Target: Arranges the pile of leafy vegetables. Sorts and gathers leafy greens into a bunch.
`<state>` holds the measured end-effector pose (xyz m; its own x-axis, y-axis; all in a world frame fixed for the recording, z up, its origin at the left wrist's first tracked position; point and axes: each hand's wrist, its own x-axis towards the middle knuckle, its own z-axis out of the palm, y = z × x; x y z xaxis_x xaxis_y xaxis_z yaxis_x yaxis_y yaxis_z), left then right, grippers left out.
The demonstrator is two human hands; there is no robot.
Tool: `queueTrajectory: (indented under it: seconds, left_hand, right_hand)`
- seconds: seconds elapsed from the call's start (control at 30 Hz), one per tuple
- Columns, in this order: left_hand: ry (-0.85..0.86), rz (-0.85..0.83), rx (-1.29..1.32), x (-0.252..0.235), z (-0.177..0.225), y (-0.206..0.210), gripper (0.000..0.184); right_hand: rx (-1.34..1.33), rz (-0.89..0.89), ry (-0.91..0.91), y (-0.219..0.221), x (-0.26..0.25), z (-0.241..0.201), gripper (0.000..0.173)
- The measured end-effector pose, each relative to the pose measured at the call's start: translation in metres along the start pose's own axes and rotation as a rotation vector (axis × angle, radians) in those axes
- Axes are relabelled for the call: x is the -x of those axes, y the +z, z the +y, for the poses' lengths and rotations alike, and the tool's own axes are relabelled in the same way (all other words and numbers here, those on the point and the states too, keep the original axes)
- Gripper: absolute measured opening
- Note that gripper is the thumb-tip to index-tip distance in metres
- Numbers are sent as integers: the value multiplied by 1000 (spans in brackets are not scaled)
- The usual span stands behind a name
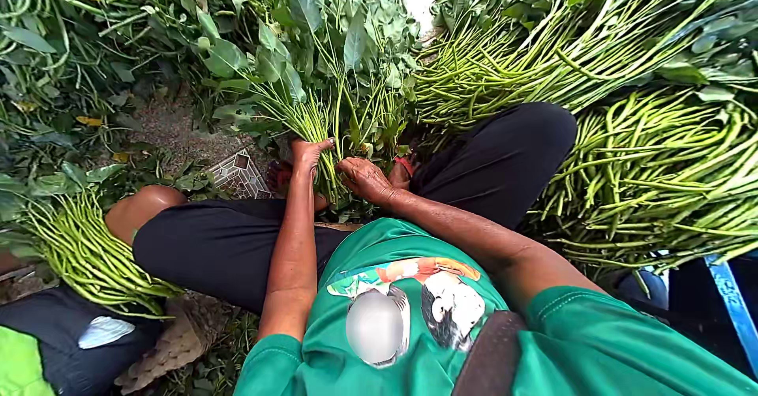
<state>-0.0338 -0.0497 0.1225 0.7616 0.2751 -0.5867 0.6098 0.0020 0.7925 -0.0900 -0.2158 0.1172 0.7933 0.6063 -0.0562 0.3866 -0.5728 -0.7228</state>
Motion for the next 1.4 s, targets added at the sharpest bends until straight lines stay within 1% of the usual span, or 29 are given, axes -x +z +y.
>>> queueTrajectory:
  seconds: [0.13,0.2,0.27,0.33,0.4,0.43,0.47,0.5,0.57,0.6,0.67,0.73,0.77,0.83,0.87,0.9,0.93,1.0,1.03,1.07,1.1,1.17,1.2,1.23,1.27,1.3,1.33,1.37,1.4]
  left_hand:
    - [-36,-48,99,-1,-1,0,51]
    - [-27,-86,141,-1,3,-3,44]
    - [-10,-138,130,-3,6,-7,39]
    - [16,-171,50,-4,8,-6,47]
    - [42,-167,-44,-6,9,-1,63]
    - [48,-152,-80,-7,9,2,66]
    - [52,-141,-101,-9,10,3,66]
    - [56,-137,-100,-9,12,4,64]
    - [70,-139,-52,-6,18,3,60]
    - [76,-142,-26,-4,20,4,58]
    - [94,-157,-4,-2,21,6,57]
    - [111,-159,-37,0,22,9,56]
    - [117,-149,-70,1,22,10,55]
    - [134,-110,-101,1,24,11,57]
    - [142,-87,-104,1,26,11,58]
    - [149,-64,-96,1,27,12,57]
    - [155,-39,-86,2,28,14,57]
    - [150,9,-73,5,30,16,56]
    - [155,31,-65,4,31,15,55]
    - [162,48,-52,2,32,12,56]
    - [170,50,-35,-1,33,8,57]
    - [174,38,-22,-7,34,-2,57]
    - [173,26,-26,-8,35,-6,57]
    - [170,15,-29,-9,36,-9,58]
    - [163,3,-30,-9,36,-11,60]
    - [153,-12,-31,-8,35,-13,61]
    - [141,-26,-27,-7,34,-14,59]
    - [131,-50,-11,-6,33,-14,57]
    - [131,-81,24,-5,34,-14,55]
  right_hand:
    - [59,-19,16,2,1,2,20]
    - [88,-90,69,-3,2,3,19]
    - [151,-140,58,-9,3,4,17]
    - [197,-142,-7,-16,4,0,17]
    - [183,-117,-55,-20,4,-2,15]
    - [130,-124,-12,-23,4,-4,14]
    - [18,-141,96,-27,4,-7,16]
    - [-145,-140,237,-30,4,-10,23]
    - [-553,-123,536,-33,1,-10,44]
    - [-745,-124,639,-33,0,-9,51]
    - [-985,-139,723,-34,-6,-5,54]
    - [-1077,-144,733,-38,-18,-6,52]
    - [-1118,-83,742,-38,-25,-7,48]
    - [-1147,141,769,-29,-36,-9,35]
    - [-1095,221,757,-26,-38,-10,31]
    - [-984,261,710,-24,-37,-10,29]
    - [-819,273,621,-23,-33,-9,27]
    - [-418,287,350,-26,-22,-5,23]
    - [-259,281,225,-27,-16,-4,20]
    - [-161,239,154,-27,-9,-6,19]
    - [-121,140,130,-28,1,-9,18]
    - [-92,-170,138,-32,19,-16,18]
    - [-58,-365,189,-39,22,-19,19]
    - [-5,-518,246,-46,21,-18,19]
    - [53,-604,306,-54,18,-15,20]
    - [113,-643,371,-65,12,-12,22]
    - [154,-619,425,-79,4,-7,24]
    - [180,-538,454,-91,-6,-1,23]
    - [167,-397,446,-100,-17,9,21]
